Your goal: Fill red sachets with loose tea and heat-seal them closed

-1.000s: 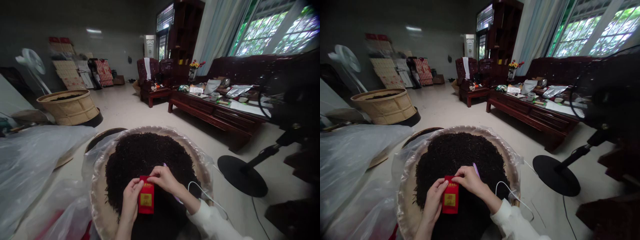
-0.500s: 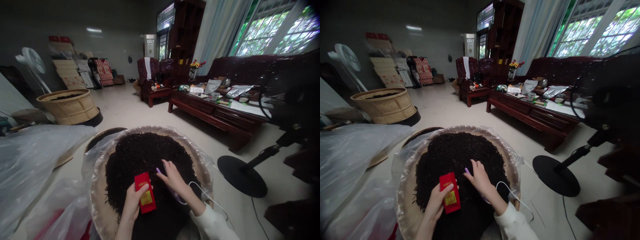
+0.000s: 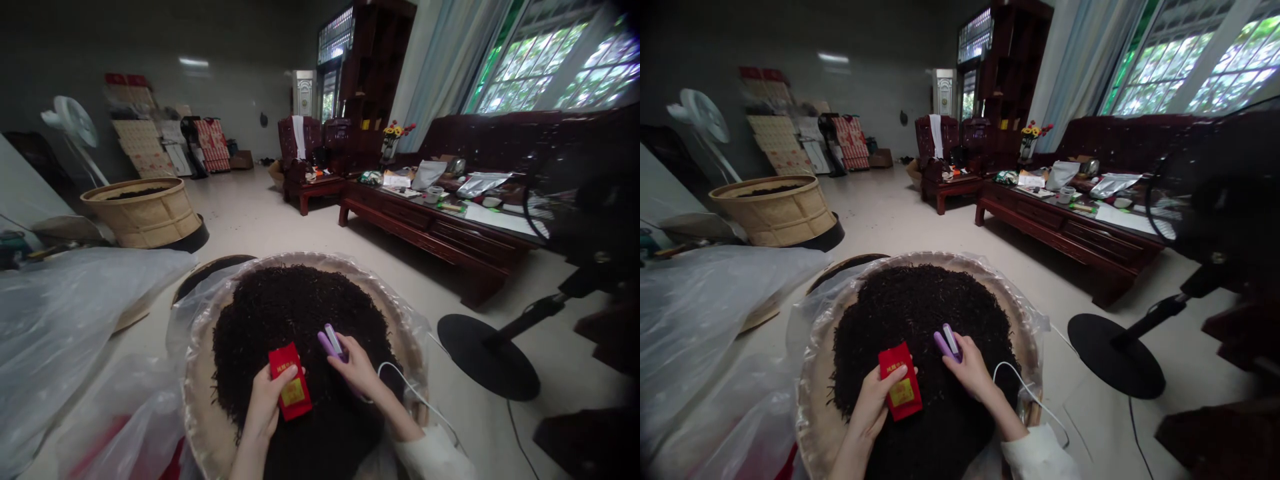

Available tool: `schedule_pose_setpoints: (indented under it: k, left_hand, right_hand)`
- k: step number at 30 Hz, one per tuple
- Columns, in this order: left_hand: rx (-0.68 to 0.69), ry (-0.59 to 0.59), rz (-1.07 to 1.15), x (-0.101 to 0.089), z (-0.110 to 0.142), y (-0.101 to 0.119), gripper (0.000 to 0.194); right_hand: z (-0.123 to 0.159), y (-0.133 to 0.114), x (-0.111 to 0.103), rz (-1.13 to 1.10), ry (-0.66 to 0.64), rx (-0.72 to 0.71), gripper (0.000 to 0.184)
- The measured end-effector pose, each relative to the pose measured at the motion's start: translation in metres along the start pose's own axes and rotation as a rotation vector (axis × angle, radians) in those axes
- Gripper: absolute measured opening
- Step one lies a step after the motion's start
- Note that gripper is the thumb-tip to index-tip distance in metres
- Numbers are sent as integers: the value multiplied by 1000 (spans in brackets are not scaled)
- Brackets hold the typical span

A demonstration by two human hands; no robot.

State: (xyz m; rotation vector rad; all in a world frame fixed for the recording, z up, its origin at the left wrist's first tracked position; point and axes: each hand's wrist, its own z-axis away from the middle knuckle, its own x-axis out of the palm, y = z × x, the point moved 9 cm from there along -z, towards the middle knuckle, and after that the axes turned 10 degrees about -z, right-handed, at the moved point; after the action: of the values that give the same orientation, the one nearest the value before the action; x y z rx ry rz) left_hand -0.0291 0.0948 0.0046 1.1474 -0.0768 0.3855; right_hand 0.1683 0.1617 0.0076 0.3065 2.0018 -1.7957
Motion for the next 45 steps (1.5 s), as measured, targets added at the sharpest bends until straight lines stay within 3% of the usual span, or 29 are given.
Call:
schedule_pose_setpoints:
  k: [4, 8, 12, 15, 24, 35, 45]
  left_hand:
    - [-14, -37, -37, 4, 2, -1, 66]
    - [-4, -95, -107, 10, 1, -1, 60]
    - [14, -147, -167, 16, 0, -3, 54]
    - [34, -171, -211, 18, 0, -3, 52]
    - [44, -130, -240, 15, 2, -2, 46]
    - [33, -125, -219, 14, 0, -7, 50]
    - [5, -121, -186, 14, 2, -10, 54]
  right_hand:
    - [-4, -39, -9, -136, -212, -132, 56]
    - [3, -91, -6, -77, -447, -254, 53]
    - [11, -123, 11, 86, -563, -314, 49]
    - [13, -134, 21, 161, -575, -337, 41]
    - [16, -141, 26, 195, -519, -351, 29]
    - [13, -138, 27, 151, -495, -376, 27]
    - [9, -130, 28, 101, -503, -316, 30]
